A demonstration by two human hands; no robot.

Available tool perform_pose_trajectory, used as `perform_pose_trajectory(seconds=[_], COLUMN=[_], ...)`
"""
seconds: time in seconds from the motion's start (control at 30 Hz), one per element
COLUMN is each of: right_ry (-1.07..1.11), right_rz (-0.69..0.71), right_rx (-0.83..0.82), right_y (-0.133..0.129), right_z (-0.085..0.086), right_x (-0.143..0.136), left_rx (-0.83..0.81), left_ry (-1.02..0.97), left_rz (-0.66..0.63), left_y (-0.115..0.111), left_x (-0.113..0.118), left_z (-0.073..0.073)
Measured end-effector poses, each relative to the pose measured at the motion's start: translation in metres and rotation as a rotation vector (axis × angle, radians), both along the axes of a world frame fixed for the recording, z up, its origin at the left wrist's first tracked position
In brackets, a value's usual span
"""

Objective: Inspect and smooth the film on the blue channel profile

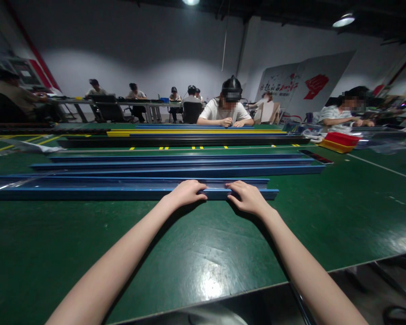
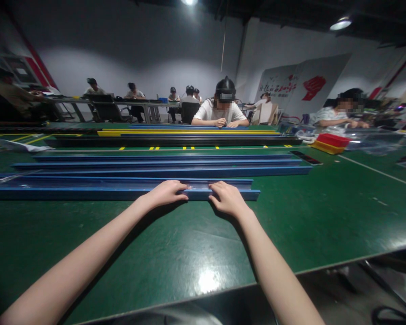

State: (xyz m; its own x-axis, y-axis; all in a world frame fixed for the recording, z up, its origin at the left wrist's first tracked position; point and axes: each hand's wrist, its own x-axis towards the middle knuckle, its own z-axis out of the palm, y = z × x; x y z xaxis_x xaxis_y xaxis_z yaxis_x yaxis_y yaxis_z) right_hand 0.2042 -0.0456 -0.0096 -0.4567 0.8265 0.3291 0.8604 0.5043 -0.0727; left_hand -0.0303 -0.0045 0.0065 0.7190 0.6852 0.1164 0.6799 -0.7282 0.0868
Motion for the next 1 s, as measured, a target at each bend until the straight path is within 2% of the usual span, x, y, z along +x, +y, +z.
perform_pose_trajectory(seconds=[0.63, 1.0], right_ry=[-0.02, -0.017], right_rz=[-0.013, -0.014], right_rx=[-0.016, -0.018], right_y=[-0.0002, 0.0003], right_z=[0.0001, -0.0004], right_x=[-0.0016, -0.0011], left_rx=[-0.051, -0.043], left_ry=[-0.076, -0.092], left_rz=[-0.025, 0.061], left_y=[0.0037, 0.0017], left_x=[-0.0012, -0.0003], left_z=[-0.0031, -0.0011])
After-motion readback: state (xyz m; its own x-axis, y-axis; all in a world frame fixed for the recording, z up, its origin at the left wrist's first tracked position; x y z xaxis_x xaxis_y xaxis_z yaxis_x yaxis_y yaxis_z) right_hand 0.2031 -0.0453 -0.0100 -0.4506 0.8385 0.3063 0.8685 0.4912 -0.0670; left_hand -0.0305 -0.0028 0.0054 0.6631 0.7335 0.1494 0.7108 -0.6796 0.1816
